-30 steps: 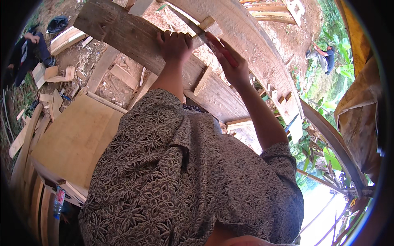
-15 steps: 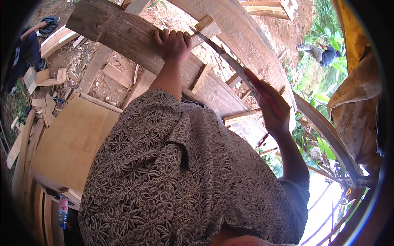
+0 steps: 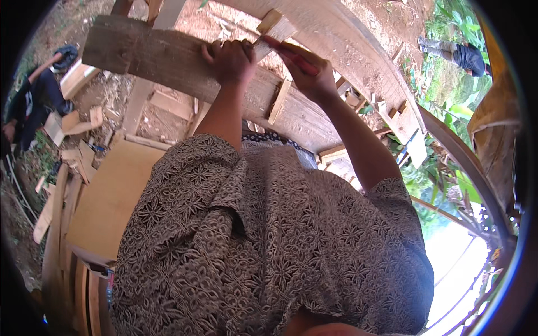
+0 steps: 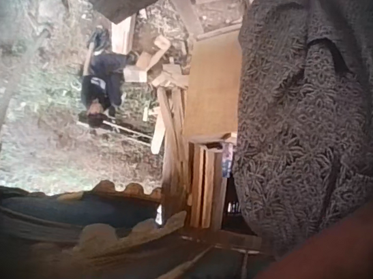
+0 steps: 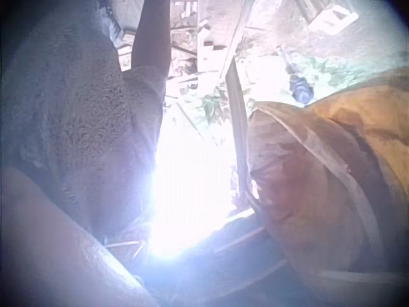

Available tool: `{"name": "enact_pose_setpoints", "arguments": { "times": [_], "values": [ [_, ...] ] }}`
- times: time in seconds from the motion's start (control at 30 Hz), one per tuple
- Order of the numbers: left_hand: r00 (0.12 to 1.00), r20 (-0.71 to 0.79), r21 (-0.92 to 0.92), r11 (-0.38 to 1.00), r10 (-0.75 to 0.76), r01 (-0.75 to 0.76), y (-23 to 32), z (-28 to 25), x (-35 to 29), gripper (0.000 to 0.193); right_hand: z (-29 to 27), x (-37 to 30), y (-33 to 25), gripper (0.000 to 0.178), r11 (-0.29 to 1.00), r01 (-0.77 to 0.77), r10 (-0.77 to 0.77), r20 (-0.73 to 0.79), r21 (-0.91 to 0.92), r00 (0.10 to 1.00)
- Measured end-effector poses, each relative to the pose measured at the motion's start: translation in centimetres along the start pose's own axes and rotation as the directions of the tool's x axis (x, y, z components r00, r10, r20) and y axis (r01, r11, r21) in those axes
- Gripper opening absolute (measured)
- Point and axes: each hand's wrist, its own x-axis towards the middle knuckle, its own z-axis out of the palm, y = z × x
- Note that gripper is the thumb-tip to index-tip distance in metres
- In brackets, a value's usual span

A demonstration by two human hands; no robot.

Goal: The person uses a hand saw to cut a small wooden block that is clamped to a larger wooden beam. They saw through the block, remove the cut piece, and then proceed to saw another section of the beam.

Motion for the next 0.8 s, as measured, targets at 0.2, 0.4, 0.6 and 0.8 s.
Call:
{"name": "enact_pose_setpoints", "arguments": {
  "times": [0.2, 0.4, 0.6, 0.8],
  "values": [
    [0.995, -0.073, 0.121, 0.991, 0.069, -0.059, -1.9, 1.4, -0.8, 0.045, -0.8, -2.0, -0.9, 0.051, 0.996, -0.037, 0.029, 0.089, 0.084, 0.996],
    [0.814, 0.444, -0.438, 0.883, 0.375, -0.168, 1.2, -7.8, -1.8, 0.061, -6.1, -9.4, -3.8, 0.044, 0.963, -0.165, 0.174, -0.024, 0.215, 0.984],
    [0.698, 0.572, -0.414, 0.886, 0.431, -0.208, 4.0, -15.0, -6.8, 0.075, -9.0, -19.1, -5.9, 0.039, 0.863, -0.311, 0.333, 0.016, 0.398, 0.943],
    [0.715, 0.458, -0.337, 0.847, 0.528, -0.410, 6.9, -18.0, -10.2, 0.059, -9.1, -22.4, -10.5, 0.054, 0.850, -0.137, 0.236, -0.135, 0.509, 0.962]
  ]
}}
